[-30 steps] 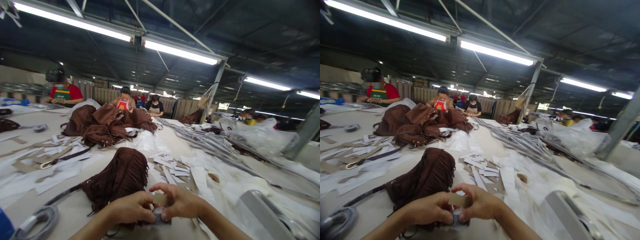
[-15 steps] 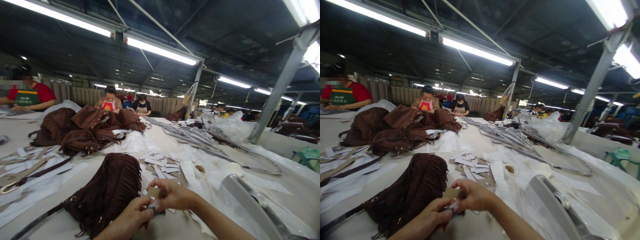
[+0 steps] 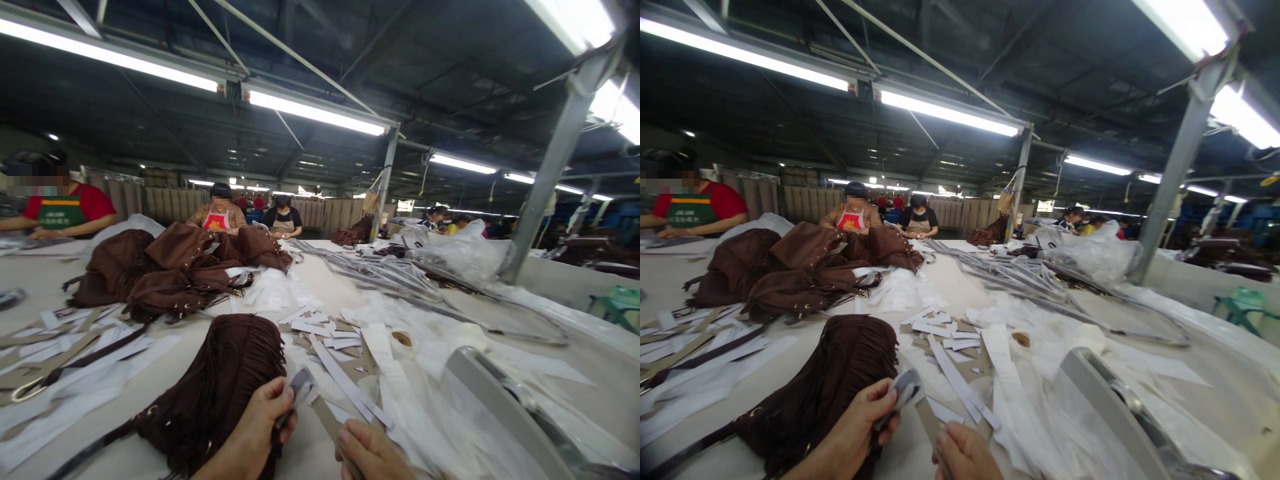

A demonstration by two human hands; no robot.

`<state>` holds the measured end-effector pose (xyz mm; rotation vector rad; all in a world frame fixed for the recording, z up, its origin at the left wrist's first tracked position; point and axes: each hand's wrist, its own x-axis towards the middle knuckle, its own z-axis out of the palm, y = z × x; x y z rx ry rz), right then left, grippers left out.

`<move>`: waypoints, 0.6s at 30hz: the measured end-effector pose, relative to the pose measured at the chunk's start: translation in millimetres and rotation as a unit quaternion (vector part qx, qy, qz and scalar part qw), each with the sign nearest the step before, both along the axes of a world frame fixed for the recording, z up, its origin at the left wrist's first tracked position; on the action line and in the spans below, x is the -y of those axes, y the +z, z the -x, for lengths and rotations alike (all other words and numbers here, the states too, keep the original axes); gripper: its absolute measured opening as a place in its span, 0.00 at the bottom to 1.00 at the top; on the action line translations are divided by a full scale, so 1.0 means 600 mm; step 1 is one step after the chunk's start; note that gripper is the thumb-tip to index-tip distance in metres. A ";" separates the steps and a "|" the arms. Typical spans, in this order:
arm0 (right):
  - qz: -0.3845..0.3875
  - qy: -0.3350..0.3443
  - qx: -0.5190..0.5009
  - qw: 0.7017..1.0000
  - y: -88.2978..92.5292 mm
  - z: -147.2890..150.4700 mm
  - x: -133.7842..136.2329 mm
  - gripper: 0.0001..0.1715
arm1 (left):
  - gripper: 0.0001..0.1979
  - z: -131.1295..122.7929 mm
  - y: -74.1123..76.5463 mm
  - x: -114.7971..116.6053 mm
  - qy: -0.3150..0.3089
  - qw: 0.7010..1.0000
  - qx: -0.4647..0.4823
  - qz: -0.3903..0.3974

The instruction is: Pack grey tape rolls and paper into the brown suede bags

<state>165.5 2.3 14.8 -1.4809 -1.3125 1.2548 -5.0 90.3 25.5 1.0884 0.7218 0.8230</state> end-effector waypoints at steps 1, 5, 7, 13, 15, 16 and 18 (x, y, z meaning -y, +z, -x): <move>0.001 -0.005 -0.005 1.000 -0.005 0.002 -0.003 0.29 | 0.25 0.000 0.003 0.003 -0.002 1.000 0.000 -0.002; -0.012 -0.002 -0.017 1.000 -0.003 0.013 -0.012 0.29 | 0.25 -0.001 0.005 0.010 -0.014 0.999 -0.014 -0.035; -0.020 -0.005 -0.022 1.000 0.001 0.020 -0.019 0.29 | 0.26 -0.002 -0.001 0.010 -0.022 0.998 -0.031 -0.050; -0.047 -0.012 -0.080 0.996 0.009 0.048 -0.044 0.30 | 0.31 -0.006 -0.023 0.006 -0.049 0.990 -0.085 -0.103; -0.052 -0.020 -0.116 0.992 0.005 0.051 -0.048 0.31 | 0.33 -0.009 -0.022 0.007 -0.042 0.988 -0.100 -0.111; -0.055 -0.021 -0.129 0.990 0.001 0.051 -0.049 0.31 | 0.33 -0.011 -0.020 0.008 -0.040 0.987 -0.105 -0.113; -0.065 -0.011 -0.140 0.988 -0.007 0.048 -0.049 0.30 | 0.33 -0.013 -0.018 0.009 -0.039 0.986 -0.111 -0.115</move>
